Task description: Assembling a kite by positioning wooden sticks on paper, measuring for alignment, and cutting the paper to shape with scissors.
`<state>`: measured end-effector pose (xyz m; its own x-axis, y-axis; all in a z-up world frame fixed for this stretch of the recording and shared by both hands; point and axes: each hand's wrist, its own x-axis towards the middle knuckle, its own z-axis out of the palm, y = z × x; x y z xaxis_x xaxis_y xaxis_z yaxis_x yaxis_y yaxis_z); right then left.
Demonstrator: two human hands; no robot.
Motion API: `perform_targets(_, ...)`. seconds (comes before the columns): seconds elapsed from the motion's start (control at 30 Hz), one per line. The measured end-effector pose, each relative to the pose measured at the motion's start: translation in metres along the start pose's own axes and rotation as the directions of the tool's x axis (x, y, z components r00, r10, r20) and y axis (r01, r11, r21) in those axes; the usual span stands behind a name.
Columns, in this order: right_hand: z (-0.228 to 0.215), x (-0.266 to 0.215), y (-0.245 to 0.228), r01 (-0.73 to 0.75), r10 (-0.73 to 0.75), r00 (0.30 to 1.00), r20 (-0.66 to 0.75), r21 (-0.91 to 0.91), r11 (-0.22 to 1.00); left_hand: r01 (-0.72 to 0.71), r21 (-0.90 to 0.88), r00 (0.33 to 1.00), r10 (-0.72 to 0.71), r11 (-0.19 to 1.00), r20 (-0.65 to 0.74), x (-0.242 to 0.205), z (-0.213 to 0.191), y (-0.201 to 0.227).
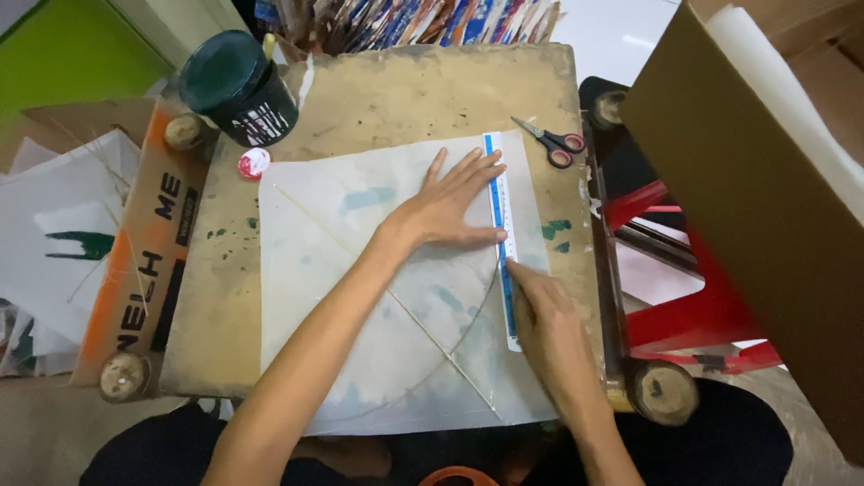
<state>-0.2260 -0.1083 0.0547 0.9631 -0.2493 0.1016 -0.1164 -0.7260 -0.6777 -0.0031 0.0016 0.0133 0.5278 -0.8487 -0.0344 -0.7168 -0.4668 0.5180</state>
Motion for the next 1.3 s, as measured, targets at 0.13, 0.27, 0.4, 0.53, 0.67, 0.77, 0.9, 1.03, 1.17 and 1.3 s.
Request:
perform_targets(0.13, -0.002, -0.001, -0.003, -0.045, 0.045, 0.999, 0.011, 0.001, 0.999, -0.005, 0.013, 1.000, 0.006, 1.000, -0.005, -0.001, 0.002, -0.001)
perform_targets(0.27, -0.001, 0.000, -0.002, -0.065, 0.065, 0.998, 0.015, 0.009, 0.998, 0.004, 0.012, 1.000, -0.004, 1.000, -0.011, -0.001, 0.001, 0.001)
perform_targets(0.4, 0.000, -0.001, 0.000, -0.061, 0.061, 0.998, -0.005, 0.037, 0.997, -0.005, -0.015, 1.000, 0.005, 1.000, -0.027, -0.002, -0.001, 0.003)
perform_targets(0.53, 0.006, -0.003, 0.015, 0.028, -0.026, 0.999, -0.032, 0.050, 0.998, -0.045, 0.042, 0.999, 0.046, 0.998, -0.024, -0.003, -0.001, 0.003)
perform_targets(0.67, 0.013, -0.005, 0.026, 0.130, -0.128, 0.990, -0.054, 0.039, 0.991, -0.089, 0.101, 0.996, 0.091, 0.991, -0.019, -0.004, 0.000, 0.002)
perform_targets(0.77, 0.009, -0.004, 0.023, 0.107, -0.106, 0.994, -0.028, 0.049, 0.993, -0.096, 0.099, 0.995, 0.099, 0.990, -0.028, -0.002, 0.002, 0.000)
perform_targets(0.9, 0.010, -0.004, 0.022, 0.116, -0.113, 0.993, -0.046, 0.058, 0.992, -0.072, 0.090, 0.997, 0.073, 0.993, -0.010, -0.003, -0.001, 0.003)
perform_targets(1.03, 0.006, -0.004, 0.018, 0.053, -0.053, 0.999, 0.001, 0.064, 0.997, -0.066, 0.091, 0.998, 0.067, 0.994, -0.008, -0.001, -0.001, 0.003)
perform_targets(1.17, 0.006, -0.004, 0.020, 0.061, -0.061, 0.998, -0.004, 0.066, 0.996, -0.075, 0.086, 0.997, 0.078, 0.993, -0.024, -0.001, 0.003, -0.001)
perform_targets(1.3, 0.005, -0.004, 0.015, 0.063, -0.062, 0.998, -0.013, 0.089, 0.994, -0.068, 0.089, 0.997, 0.070, 0.994, -0.019, -0.002, 0.001, 0.001)
